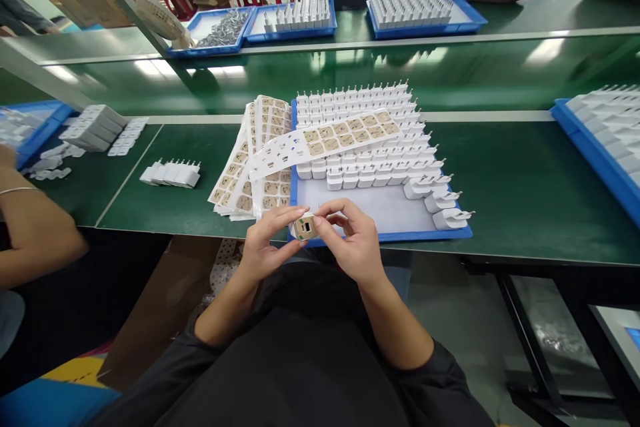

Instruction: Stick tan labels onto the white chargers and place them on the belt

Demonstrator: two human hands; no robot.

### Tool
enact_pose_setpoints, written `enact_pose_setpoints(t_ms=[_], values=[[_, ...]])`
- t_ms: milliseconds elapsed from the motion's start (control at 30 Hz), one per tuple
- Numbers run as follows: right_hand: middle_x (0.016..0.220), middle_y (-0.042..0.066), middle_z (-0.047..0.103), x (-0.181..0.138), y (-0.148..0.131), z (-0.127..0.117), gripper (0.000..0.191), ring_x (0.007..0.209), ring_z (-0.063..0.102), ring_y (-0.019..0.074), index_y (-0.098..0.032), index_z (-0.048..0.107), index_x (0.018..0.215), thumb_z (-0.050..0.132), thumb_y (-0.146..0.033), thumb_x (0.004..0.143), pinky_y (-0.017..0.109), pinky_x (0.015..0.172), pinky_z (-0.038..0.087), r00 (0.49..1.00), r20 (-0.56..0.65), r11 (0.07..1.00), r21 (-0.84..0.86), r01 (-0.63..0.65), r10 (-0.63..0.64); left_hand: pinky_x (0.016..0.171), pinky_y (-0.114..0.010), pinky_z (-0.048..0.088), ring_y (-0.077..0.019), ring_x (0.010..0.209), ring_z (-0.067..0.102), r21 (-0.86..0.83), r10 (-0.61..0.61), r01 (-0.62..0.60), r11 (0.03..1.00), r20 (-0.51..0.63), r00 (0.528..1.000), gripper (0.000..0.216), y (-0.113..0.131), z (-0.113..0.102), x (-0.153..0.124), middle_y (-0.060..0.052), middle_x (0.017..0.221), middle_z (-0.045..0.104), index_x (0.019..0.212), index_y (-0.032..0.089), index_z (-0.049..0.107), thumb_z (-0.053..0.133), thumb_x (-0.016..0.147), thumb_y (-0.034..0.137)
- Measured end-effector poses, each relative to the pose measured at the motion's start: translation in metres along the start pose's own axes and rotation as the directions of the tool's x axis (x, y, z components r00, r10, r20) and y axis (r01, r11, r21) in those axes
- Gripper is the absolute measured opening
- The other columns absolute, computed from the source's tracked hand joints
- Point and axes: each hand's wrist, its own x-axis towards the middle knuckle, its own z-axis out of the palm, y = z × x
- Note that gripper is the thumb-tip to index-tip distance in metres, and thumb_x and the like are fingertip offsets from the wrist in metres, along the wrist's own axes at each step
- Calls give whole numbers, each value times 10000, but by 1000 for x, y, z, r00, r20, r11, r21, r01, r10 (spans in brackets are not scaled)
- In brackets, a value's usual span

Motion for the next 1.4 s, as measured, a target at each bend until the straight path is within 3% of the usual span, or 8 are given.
enact_pose_setpoints(t_ms=[467,600,733,800,967,1033,1167,1400], values=[[863,-7,675,-2,-4,7,67,727,652,125,-227,669,921,732,-247,907,279,689,604,995,-34,959,-273,78,-90,963,-372,582,-232,1120,720,41,40,-39,998,-29,999,483,0,0,1,-105,1215,757,1346,255,639,768,882,212],[901,16,624,2,-2,5,145,801,619,151,-240,681,997,756,-284,881,254,613,576,991,-62,918,-387,84,-117,1001,-411,575,-252,1152,715,-5,4,-4,1000,-87,996,487,-4,5,-5,-109,1252,746,1331,261,645,777,867,191],[945,28,576,3,8,4,200,854,596,167,-258,670,1083,716,-348,910,239,577,582,991,95,994,-65,-85,90,1071,-456,553,-275,1240,683,-175,-108,76,982,-180,978,494,-10,15,-14,-118,1299,725,1301,251,632,792,842,159],[1021,36,562,1,14,7,237,904,572,173,-276,657,1113,731,-328,894,240,597,591,979,166,988,84,-132,117,1075,-457,556,-276,1264,673,-240,-155,103,965,-208,966,462,-13,21,-17,-123,1304,720,1269,241,621,783,846,152],[1099,27,520,-4,21,16,325,930,524,160,-308,638,1124,764,-224,836,240,678,572,988,129,989,111,-96,81,1073,-462,557,-273,1274,669,-287,-218,146,947,-236,947,378,-16,31,-20,-142,1299,713,1192,217,597,779,862,191],[1091,20,512,-4,22,17,315,920,528,157,-310,648,1110,761,-211,834,236,668,559,993,106,992,107,-66,55,1058,-462,563,-268,1268,671,-266,-184,113,957,-262,947,368,-16,33,-20,-145,1297,709,1173,216,584,780,862,191],[983,21,530,0,23,19,92,864,548,160,-269,683,1002,626,-253,932,242,623,521,996,80,983,179,-43,29,1018,-456,581,-250,1213,696,-156,-85,40,987,-293,952,397,-15,34,-17,-132,1262,713,1152,225,563,798,837,169],[961,9,539,0,19,29,118,822,536,150,-249,590,938,675,-257,857,258,676,495,999,12,991,122,-49,47,954,-454,614,-217,1178,692,192,156,-104,976,-284,946,412,-13,31,-9,-88,1261,681,1173,286,501,731,871,126]])
